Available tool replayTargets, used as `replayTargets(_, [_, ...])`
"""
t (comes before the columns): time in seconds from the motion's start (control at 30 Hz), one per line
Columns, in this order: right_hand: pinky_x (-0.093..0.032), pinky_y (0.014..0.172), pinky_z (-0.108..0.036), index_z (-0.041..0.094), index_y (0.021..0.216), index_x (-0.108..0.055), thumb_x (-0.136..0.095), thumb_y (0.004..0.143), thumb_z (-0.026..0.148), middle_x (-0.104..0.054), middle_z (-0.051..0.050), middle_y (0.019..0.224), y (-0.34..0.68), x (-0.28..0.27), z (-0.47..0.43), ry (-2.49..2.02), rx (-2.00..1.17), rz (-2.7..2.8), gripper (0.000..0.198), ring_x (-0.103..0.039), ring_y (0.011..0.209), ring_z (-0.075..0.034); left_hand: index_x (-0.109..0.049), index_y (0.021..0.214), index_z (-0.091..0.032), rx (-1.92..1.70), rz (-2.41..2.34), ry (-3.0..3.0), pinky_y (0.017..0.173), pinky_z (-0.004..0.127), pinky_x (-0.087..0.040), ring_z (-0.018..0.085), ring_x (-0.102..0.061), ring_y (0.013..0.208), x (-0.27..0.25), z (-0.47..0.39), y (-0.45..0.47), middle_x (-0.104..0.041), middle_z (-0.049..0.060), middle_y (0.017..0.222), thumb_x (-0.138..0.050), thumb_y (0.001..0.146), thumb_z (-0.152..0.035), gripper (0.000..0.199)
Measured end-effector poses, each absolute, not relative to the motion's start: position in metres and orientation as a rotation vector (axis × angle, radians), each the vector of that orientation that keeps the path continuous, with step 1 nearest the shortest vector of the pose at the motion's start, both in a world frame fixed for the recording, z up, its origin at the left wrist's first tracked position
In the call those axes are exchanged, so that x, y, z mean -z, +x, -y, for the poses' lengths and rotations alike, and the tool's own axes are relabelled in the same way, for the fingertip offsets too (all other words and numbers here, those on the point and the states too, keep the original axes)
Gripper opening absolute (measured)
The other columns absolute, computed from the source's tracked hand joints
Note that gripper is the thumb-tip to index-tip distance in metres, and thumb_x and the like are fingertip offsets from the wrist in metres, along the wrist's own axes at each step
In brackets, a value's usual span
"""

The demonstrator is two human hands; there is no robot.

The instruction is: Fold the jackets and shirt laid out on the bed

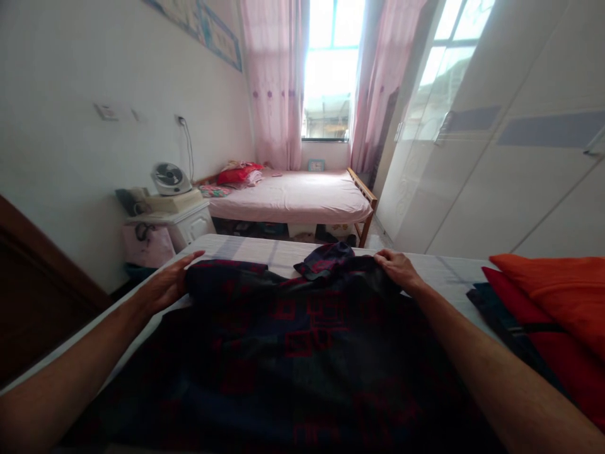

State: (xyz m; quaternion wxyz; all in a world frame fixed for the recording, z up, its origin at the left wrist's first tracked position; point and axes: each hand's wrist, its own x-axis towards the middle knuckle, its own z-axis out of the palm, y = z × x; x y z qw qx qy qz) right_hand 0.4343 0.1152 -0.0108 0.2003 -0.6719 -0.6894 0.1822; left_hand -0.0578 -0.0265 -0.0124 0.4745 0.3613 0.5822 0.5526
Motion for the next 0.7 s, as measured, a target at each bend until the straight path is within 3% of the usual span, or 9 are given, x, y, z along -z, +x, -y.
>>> replayTargets(0.1, [-0.044,0.060,-0.030,0.018,0.071,-0.065,-0.047,0.080,0.047,-0.065,-0.007,0.066,0.445,0.016,-0.120,-1.955,-0.507,1.862,0.035,-0.060,0.068,-0.021,-0.053,0.129,-0.028,-1.244,-1.422,0.941,0.061,0.024,-0.055,0.016,-0.068,0.072,0.014,0.036,-0.053,-0.072,0.003,0.089,-0.067,0.075,-0.041,0.057])
replayTargets(0.2, [-0.042,0.052,-0.028,0.020,0.055,-0.061,-0.064,0.067,0.050,-0.060,-0.004,0.053,0.453,0.023,-0.118,-1.955,-0.686,1.901,0.033,-0.056,0.056,-0.018,-0.063,0.118,-0.021,-1.079,-1.484,1.075,0.053,0.024,-0.053,0.018,-0.066,0.063,0.015,0.041,-0.049,-0.072,0.003,0.078,-0.082,0.058,-0.029,0.064])
replayTargets(0.3, [-0.042,0.049,-0.024,0.020,0.064,-0.063,-0.068,0.063,0.050,-0.062,0.000,0.059,0.455,0.025,-0.114,-1.668,-0.960,1.799,0.030,-0.055,0.055,-0.015,-0.066,0.111,-0.016,-1.159,-1.561,1.111,0.048,0.024,-0.051,0.016,-0.063,0.055,0.010,0.032,-0.052,-0.071,0.004,0.074,-0.077,0.062,-0.028,0.052])
replayTargets(0.43, [-0.043,0.051,-0.022,0.022,0.083,-0.064,-0.060,0.071,0.049,-0.063,0.002,0.066,0.455,0.021,-0.117,-1.494,-0.915,1.467,0.030,-0.055,0.058,-0.013,-0.058,0.122,-0.021,-1.339,-1.637,1.141,0.058,0.024,-0.054,0.014,-0.065,0.064,-0.004,0.013,-0.065,-0.072,0.002,0.084,-0.065,0.071,-0.031,0.053])
replayTargets(0.57, [-0.044,0.051,-0.022,0.020,0.077,-0.066,-0.066,0.069,0.044,-0.064,0.001,0.063,0.454,0.020,-0.114,-1.596,-0.942,1.471,0.025,-0.058,0.059,-0.014,-0.064,0.115,-0.019,-1.201,-1.759,1.286,0.062,0.029,-0.054,0.018,-0.066,0.068,-0.010,0.008,-0.077,-0.073,0.004,0.083,-0.069,0.061,-0.029,0.055])
replayTargets(0.7, [-0.048,0.052,-0.025,0.018,0.070,-0.068,-0.073,0.064,0.040,-0.070,-0.005,0.068,0.451,0.020,-0.104,-1.720,-1.258,1.643,0.023,-0.062,0.060,-0.018,-0.071,0.093,-0.018,-1.093,-1.980,1.476,0.082,0.032,-0.049,0.027,-0.064,0.095,-0.003,0.004,-0.081,-0.073,0.005,0.092,-0.070,0.050,-0.021,0.043])
